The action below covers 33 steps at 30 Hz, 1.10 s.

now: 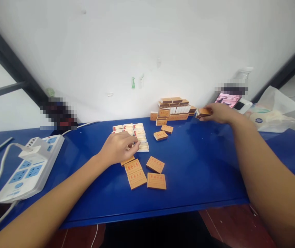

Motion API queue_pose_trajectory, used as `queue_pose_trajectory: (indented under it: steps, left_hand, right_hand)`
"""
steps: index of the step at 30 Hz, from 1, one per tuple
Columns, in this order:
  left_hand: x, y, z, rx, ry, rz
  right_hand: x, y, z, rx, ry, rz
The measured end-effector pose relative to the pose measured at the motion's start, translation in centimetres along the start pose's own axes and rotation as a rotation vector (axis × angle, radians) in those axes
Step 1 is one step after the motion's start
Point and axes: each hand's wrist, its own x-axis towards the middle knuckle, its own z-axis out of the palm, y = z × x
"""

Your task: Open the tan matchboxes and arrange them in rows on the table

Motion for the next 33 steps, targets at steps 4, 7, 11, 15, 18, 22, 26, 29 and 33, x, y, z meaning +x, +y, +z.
queue_pose_trajectory:
  steps: [4,7,11,15,18,22,26,29,33]
  left_hand:
    - [-0.2,-0.3,-0.1,0.016,-0.011,-0.023]
    - [-0.3,-0.6,-0.1,0.033,-0.011,-0.047]
    - [-0.4,-0.9,0.1,0.03,-0.024,-0.067]
    - [-0.4,-1.1,0.2,0.035,-0.024,-0.065]
    - [-0.4,-1.0,0.1,0.036,-0.024,-0.056]
    - [-0.3,-0.8,0.0,0.042,-0.022,-0.047]
    - [-0.2,-0.7,-0.2,0.041,-0.008,-0.04]
    - [-0.2,-0.7,-0.2,0.037,-0.001,-0.033]
    - [-0.2,-0.7,-0.2,0.04,0.002,-0.024]
  right_hand:
    - [2.7,-0.7,-1.7,0.035,0.053,-0.061]
    - [5.0,-1.6,-2.3,0.032,0.024,-0.068]
    - [6.5,-2.1,-1.8,0.019,0.048,-0.069]
    - [6.2,-1.6,-1.5,0.039,0.081,-0.025]
    - [5.6,-1.3,-1.7,0.19,0.074,0.085]
    - [5.6,-1.5,-1.8,0.365,-0.032,0.184]
    - [6.5,-1.5,-1.6,0.367,-0.053,0.222]
    - [6.8,-1.3,-1.4,0.371,-0.064,0.251]
    - [6.7,-1.3,-1.5,0.448,-0.123,0.223]
